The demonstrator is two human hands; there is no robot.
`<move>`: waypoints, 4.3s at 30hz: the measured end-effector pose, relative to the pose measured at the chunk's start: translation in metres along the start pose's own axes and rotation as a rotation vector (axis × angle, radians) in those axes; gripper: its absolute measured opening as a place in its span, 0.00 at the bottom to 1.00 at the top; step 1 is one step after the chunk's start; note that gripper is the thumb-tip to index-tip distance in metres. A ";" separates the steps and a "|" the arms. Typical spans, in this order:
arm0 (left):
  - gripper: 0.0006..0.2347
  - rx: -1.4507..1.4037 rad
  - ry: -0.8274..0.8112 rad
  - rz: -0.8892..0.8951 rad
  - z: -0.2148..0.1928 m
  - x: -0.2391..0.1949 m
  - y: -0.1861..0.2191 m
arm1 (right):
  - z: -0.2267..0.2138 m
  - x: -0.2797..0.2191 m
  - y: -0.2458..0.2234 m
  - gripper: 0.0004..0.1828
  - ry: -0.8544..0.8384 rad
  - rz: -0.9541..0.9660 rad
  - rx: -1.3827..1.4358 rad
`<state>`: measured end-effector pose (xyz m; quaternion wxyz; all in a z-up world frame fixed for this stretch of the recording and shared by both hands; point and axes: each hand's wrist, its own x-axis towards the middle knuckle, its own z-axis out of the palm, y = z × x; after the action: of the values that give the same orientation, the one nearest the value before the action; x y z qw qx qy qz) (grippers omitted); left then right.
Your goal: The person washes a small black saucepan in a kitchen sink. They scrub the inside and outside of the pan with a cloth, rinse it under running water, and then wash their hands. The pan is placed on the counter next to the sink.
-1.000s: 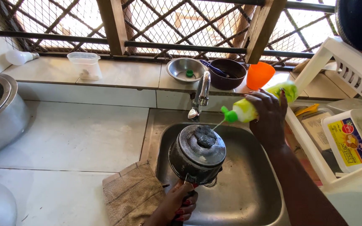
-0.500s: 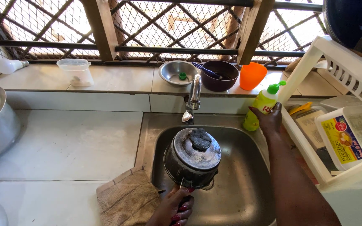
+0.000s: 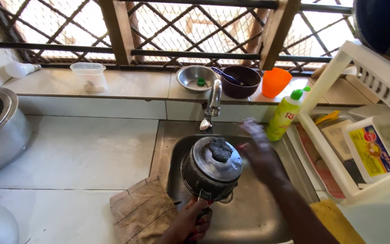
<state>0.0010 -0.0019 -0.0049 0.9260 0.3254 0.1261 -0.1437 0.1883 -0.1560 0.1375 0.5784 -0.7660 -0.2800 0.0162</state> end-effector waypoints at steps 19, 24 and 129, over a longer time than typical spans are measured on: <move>0.09 -0.020 0.081 0.107 -0.013 0.005 -0.015 | 0.031 -0.059 -0.012 0.59 -0.595 -0.471 -0.545; 0.12 0.152 0.043 0.071 -0.010 0.003 -0.012 | 0.008 -0.023 0.035 0.47 -0.392 -0.462 -0.573; 0.33 0.482 0.040 0.084 0.075 -0.061 0.017 | 0.016 0.008 -0.038 0.56 -0.701 -0.524 -0.995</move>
<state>-0.0389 -0.0254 0.0813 0.8240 0.5449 0.0928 -0.1244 0.1738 -0.1317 0.1689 0.0150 -0.7976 -0.6030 -0.0079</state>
